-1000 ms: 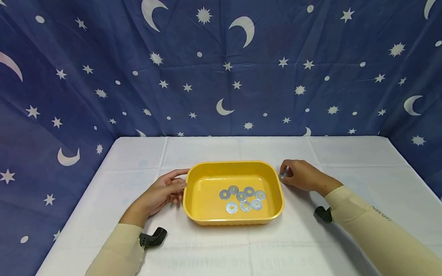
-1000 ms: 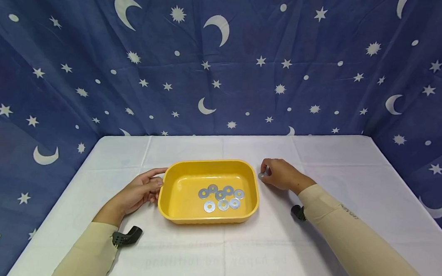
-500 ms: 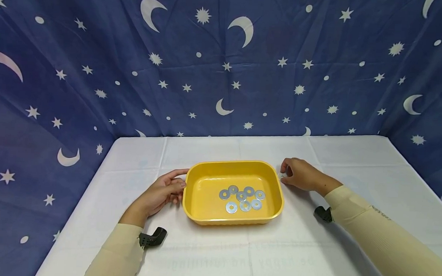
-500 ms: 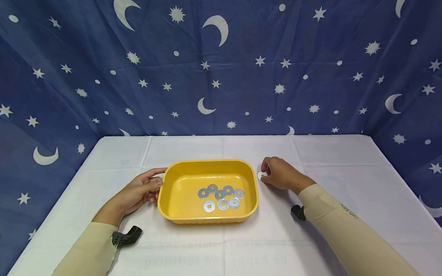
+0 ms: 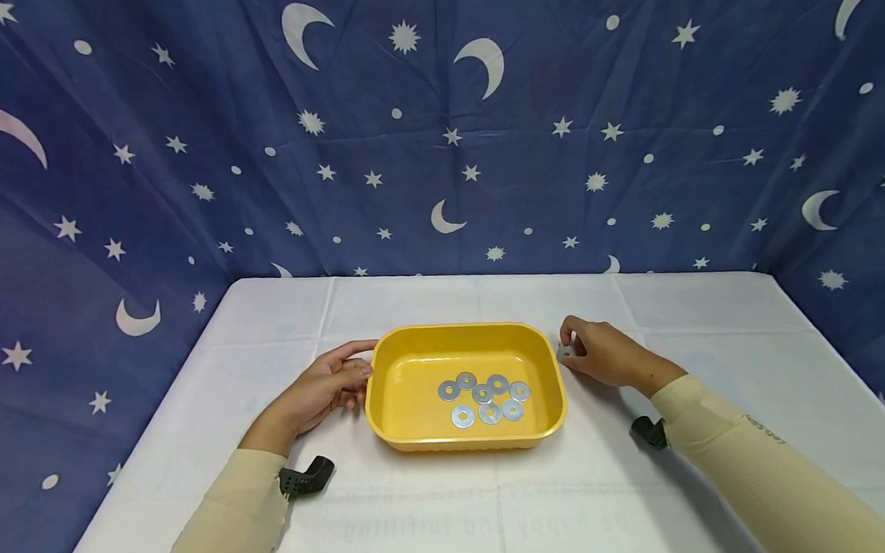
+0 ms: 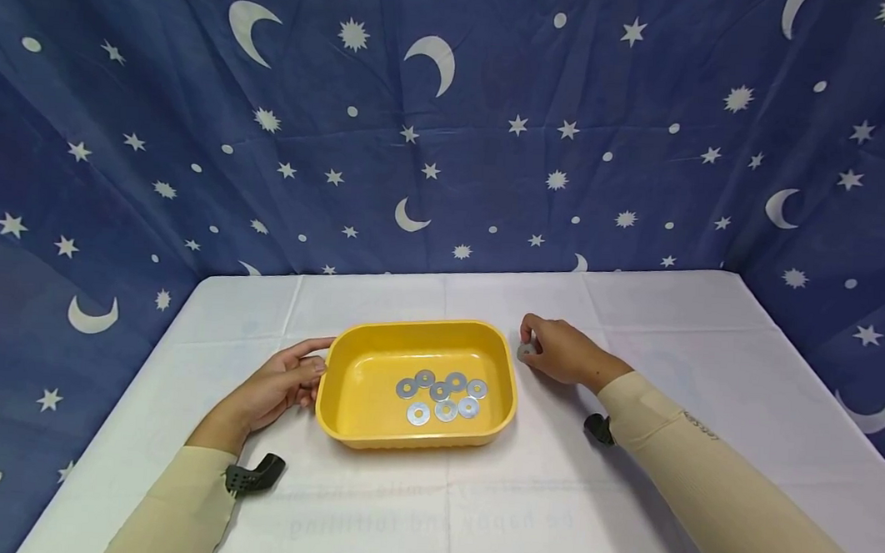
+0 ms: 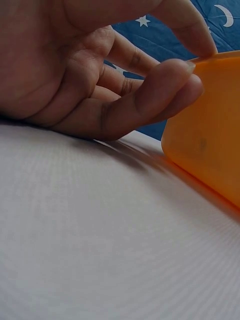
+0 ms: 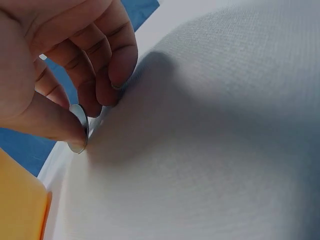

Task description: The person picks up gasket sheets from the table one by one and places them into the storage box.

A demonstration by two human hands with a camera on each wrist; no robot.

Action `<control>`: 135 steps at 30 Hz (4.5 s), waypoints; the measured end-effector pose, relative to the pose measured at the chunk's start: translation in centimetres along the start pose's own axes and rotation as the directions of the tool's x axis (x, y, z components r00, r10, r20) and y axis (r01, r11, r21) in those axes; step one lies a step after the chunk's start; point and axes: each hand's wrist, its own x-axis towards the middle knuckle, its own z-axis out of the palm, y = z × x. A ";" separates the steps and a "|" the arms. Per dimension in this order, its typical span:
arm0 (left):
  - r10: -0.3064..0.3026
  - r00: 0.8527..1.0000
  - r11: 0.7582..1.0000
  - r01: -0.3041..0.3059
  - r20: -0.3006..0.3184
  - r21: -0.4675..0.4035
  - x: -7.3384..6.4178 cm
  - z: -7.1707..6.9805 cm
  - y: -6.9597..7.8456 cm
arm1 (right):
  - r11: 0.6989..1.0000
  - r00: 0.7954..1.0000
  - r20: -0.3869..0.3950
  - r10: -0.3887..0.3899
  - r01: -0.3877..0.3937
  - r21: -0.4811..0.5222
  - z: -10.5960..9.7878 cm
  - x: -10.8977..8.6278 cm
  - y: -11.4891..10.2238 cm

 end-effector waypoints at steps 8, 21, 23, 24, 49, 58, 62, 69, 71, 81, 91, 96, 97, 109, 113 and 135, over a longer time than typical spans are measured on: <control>0.005 1.000 1.000 -0.005 0.017 -0.002 0.1 0.0 0.0 | 1.000 1.000 0.011 0.001 -0.001 0.013 -0.5 -0.7 0.1; 0.000 1.000 1.000 -0.001 0.012 0.016 -0.1 0.0 0.1 | 0.999 1.000 0.007 -0.030 0.030 0.041 -1.0 -1.5 0.2; -0.004 1.000 1.000 0.004 0.007 0.019 -0.1 0.0 0.1 | 0.999 0.999 0.007 -0.031 0.031 0.043 -1.1 -1.7 0.2; -0.006 1.000 1.000 0.006 0.004 0.020 -0.1 0.0 0.1 | 0.999 0.999 0.005 -0.034 0.034 0.042 -1.1 -1.8 0.2; -0.007 1.000 1.000 0.007 0.010 0.008 -0.1 0.0 0.3 | 0.985 0.978 -0.131 -0.162 0.169 0.046 -3.8 -3.8 -2.6; -0.005 1.000 1.000 0.005 0.016 0.008 0.0 0.0 0.3 | 0.965 0.949 -0.205 -0.241 0.257 0.056 -4.6 -3.8 -5.3; -0.007 1.000 1.000 0.007 0.013 0.010 0.0 -0.1 0.2 | 0.962 0.948 -0.190 -0.255 0.269 0.052 -4.8 -3.6 -6.7; -0.003 1.000 1.000 0.003 0.002 0.001 0.1 -0.1 0.0 | 0.960 0.951 -0.158 -0.265 0.276 0.053 -4.8 -2.8 -9.1; -0.002 1.000 1.000 0.002 0.002 0.001 0.1 -0.1 -0.1 | 0.956 0.950 -0.146 -0.275 0.286 0.061 -4.6 -2.5 -9.6; 0.000 1.000 1.000 0.000 0.003 -0.004 0.0 0.0 0.0 | 0.922 0.921 -0.121 -0.371 0.381 0.071 -3.7 -1.5 -11.7; 0.015 1.000 1.000 -0.014 0.021 -0.013 0.1 -0.1 0.1 | 0.899 0.900 -0.078 -0.429 0.434 0.060 -2.8 -0.6 -13.4; 0.023 0.999 0.999 -0.022 0.025 -0.024 0.1 -0.1 0.1 | 0.887 0.891 -0.046 -0.453 0.455 0.080 -2.2 -0.1 -14.0; 0.023 0.999 0.999 -0.022 0.024 -0.024 0.1 -0.1 0.1 | 0.885 0.889 -0.040 -0.456 0.457 0.085 -2.1 0.0 -14.1; 0.025 0.999 0.999 -0.025 0.023 -0.020 0.2 -0.2 0.0 | 0.866 0.870 0.018 -0.493 0.488 0.114 -0.8 0.8 -15.3; 0.019 1.000 1.000 -0.019 0.017 -0.018 0.2 -0.2 -0.1 | 0.868 0.871 0.040 -0.489 0.482 0.115 -0.6 1.1 -15.7; -0.007 1.000 0.999 0.007 -0.001 -0.035 0.1 -0.3 -0.1 | 0.865 0.837 0.222 -0.500 0.492 0.095 1.1 4.0 -18.1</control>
